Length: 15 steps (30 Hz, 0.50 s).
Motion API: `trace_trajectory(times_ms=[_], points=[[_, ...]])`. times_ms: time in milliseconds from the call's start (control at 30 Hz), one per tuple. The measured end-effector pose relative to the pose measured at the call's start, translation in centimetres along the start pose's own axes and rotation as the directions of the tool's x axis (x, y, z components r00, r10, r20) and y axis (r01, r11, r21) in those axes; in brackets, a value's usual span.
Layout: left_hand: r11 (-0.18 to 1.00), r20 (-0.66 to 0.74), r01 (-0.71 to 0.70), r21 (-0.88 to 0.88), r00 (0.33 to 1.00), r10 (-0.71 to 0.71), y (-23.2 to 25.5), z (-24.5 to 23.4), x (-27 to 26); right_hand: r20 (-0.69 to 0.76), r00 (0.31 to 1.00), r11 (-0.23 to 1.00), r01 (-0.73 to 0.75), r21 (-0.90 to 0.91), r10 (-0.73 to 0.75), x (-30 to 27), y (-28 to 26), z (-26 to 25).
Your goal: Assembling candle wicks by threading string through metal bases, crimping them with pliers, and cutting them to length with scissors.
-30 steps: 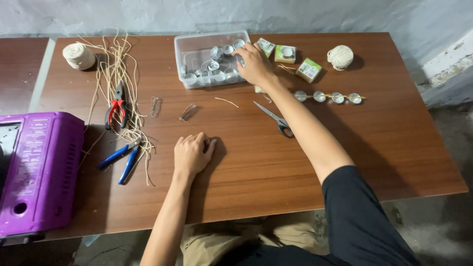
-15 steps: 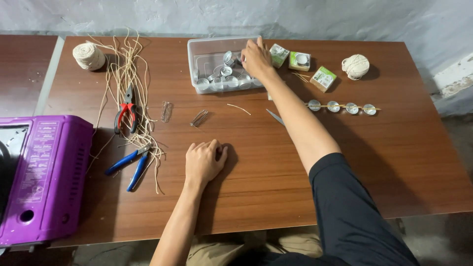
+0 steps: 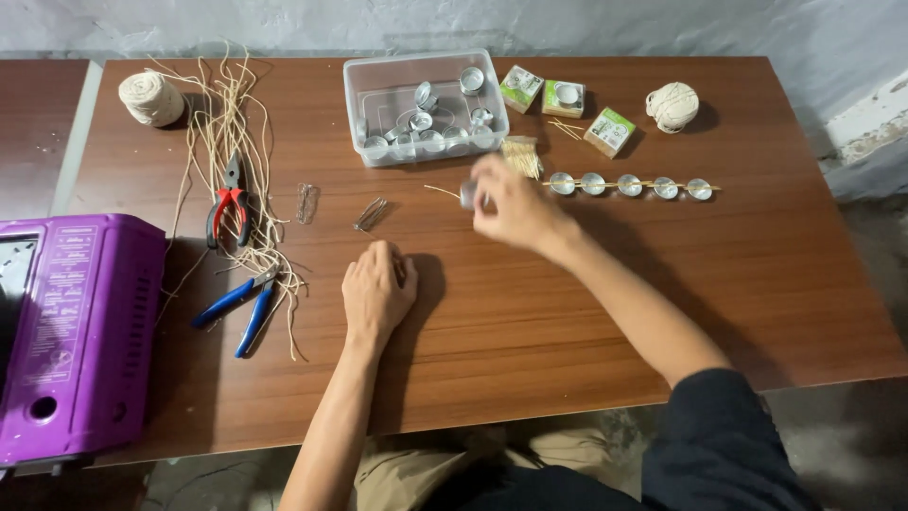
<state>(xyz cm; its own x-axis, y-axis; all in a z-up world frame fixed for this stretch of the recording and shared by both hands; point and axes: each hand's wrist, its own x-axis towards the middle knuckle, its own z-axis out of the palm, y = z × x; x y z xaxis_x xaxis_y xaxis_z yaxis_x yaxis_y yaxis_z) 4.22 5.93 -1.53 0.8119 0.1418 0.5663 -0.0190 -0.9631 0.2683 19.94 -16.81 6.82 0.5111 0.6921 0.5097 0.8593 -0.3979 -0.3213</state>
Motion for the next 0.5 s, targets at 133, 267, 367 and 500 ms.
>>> trace_trajectory(times_ms=[133, 267, 367, 500], points=[[0.992, -0.062, 0.124, 0.005, 0.99, -0.123, -0.4, -1.3, 0.7, 0.133, 0.986, 0.994, -0.105, 0.039, 0.099, -6.1, -3.0, 2.3], [0.978, -0.118, 0.149, -0.145, 0.979, -0.167, -0.9, -2.7, 1.5, 0.182, 0.978, 0.991, -0.112, 0.072, 0.097, -8.7, -5.8, 2.2], [0.979, -0.004, 0.175, -0.101, 0.984, -0.177, -0.9, -3.7, 2.3, 0.18, 0.981, 0.991, -0.09, 0.098, 0.071, -9.0, -7.1, 1.6], [0.98, 0.075, 0.2, 0.0, 0.977, -0.199, -3.4, -1.1, 2.4, 0.181, 0.971, 0.95, -0.199, 0.24, 0.158, -9.2, -8.0, 0.4]])
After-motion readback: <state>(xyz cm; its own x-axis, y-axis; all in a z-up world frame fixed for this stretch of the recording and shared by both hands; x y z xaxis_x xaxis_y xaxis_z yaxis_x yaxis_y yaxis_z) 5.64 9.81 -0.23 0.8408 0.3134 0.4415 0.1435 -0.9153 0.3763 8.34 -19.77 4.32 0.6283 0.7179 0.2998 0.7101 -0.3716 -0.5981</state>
